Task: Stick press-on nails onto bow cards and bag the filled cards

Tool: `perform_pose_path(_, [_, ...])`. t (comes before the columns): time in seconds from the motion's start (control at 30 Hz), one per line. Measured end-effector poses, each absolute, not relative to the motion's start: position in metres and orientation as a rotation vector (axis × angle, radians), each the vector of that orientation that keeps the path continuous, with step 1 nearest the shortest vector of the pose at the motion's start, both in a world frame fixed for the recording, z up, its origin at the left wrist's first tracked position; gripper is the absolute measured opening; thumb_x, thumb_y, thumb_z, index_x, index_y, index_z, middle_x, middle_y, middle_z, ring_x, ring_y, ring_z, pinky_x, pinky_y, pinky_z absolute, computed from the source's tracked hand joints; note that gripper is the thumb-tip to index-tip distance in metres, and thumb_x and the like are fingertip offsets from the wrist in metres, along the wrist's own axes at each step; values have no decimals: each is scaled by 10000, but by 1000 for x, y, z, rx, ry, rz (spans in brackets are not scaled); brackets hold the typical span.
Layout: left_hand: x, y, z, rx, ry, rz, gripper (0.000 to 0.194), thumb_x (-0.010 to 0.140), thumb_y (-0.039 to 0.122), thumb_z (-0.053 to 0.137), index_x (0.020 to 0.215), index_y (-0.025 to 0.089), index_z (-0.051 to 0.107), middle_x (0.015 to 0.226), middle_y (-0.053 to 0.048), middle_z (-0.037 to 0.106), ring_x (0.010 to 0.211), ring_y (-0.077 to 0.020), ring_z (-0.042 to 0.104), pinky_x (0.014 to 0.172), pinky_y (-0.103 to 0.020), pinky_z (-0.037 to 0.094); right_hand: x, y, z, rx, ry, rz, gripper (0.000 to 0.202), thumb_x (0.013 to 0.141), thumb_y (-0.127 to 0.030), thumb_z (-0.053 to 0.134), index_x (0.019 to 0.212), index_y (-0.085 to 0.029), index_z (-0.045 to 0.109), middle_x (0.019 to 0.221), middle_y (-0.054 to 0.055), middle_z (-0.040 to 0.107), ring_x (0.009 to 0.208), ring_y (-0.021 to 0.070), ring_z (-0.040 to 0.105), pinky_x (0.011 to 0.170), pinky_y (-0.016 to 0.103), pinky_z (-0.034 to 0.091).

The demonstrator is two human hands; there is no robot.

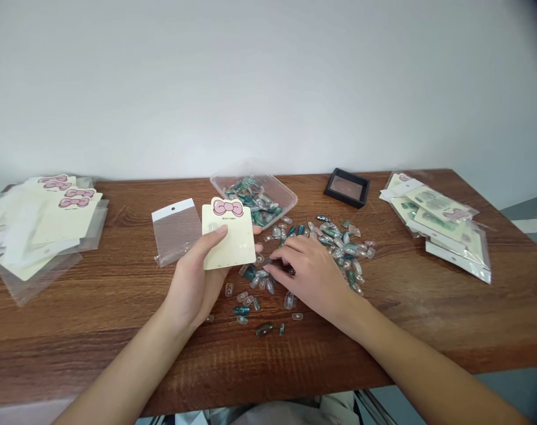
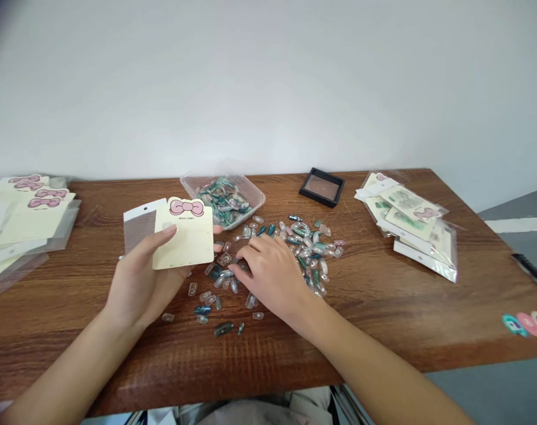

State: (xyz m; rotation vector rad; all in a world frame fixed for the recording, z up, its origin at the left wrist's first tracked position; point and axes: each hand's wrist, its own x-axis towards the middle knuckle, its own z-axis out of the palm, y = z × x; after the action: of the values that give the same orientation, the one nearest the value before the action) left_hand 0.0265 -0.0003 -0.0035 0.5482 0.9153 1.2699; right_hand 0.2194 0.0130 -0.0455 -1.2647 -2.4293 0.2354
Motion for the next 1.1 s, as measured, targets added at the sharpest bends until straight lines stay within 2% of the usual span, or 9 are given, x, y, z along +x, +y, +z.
perform_pose_path(0.13, [26, -1, -3, 547, 902, 1267, 375, 906, 270, 558, 1260, 178, 640, 1137, -79, 754, 1060, -310, 701, 941, -419, 546, 217, 14, -46, -1305, -2425, 285, 126, 887, -290, 705, 853, -169, 695, 792, 29, 658, 784, 199, 598, 733, 328, 393])
perform_pose_path(0.23, [26, 0, -4, 549, 896, 1268, 378, 908, 256, 551, 1269, 178, 633, 1134, -78, 756, 1057, -306, 702, 938, -415, 545, 217, 15, -44, -1309, -2401, 321, 93, 907, -221, 653, 833, -175, 685, 773, 22, 653, 776, 189, 598, 744, 324, 394])
perform_pose_path(0.4, [26, 2, -4, 536, 885, 1274, 392, 906, 245, 550, 1284, 171, 617, 1118, -88, 761, 1035, -304, 710, 919, -415, 551, 219, 16, -40, -1338, -2350, 397, 147, 904, -145, 589, 777, -184, 651, 753, 15, 638, 757, 181, 588, 752, 321, 391])
perform_pose_path(0.6, [27, 2, -1, 537, 905, 1277, 407, 896, 246, 557, 1290, 159, 607, 1109, -99, 763, 1018, -304, 715, 885, -404, 565, 221, 21, -37, -1395, -2245, 515, 128, 913, -182, 614, 797, -207, 663, 817, 4, 669, 797, 185, 602, 856, 367, 375])
perform_pose_path(0.93, [26, 1, -2, 553, 896, 1285, 400, 900, 254, 558, 1283, 162, 624, 1181, -106, 738, 1030, -308, 709, 889, -412, 563, 219, 33, -43, -1482, -2193, 432, 110, 912, -224, 623, 845, -214, 710, 876, 34, 683, 819, 213, 612, 795, 364, 382])
perform_pose_path(1.1, [25, 0, -2, 545, 892, 1274, 329, 897, 281, 574, 1164, 132, 694, 1166, -122, 742, 1019, -312, 708, 907, -420, 555, 222, 31, -42, -1405, -2263, 433, 173, 946, -233, 587, 836, -209, 718, 820, 26, 662, 793, 191, 596, 786, 356, 353])
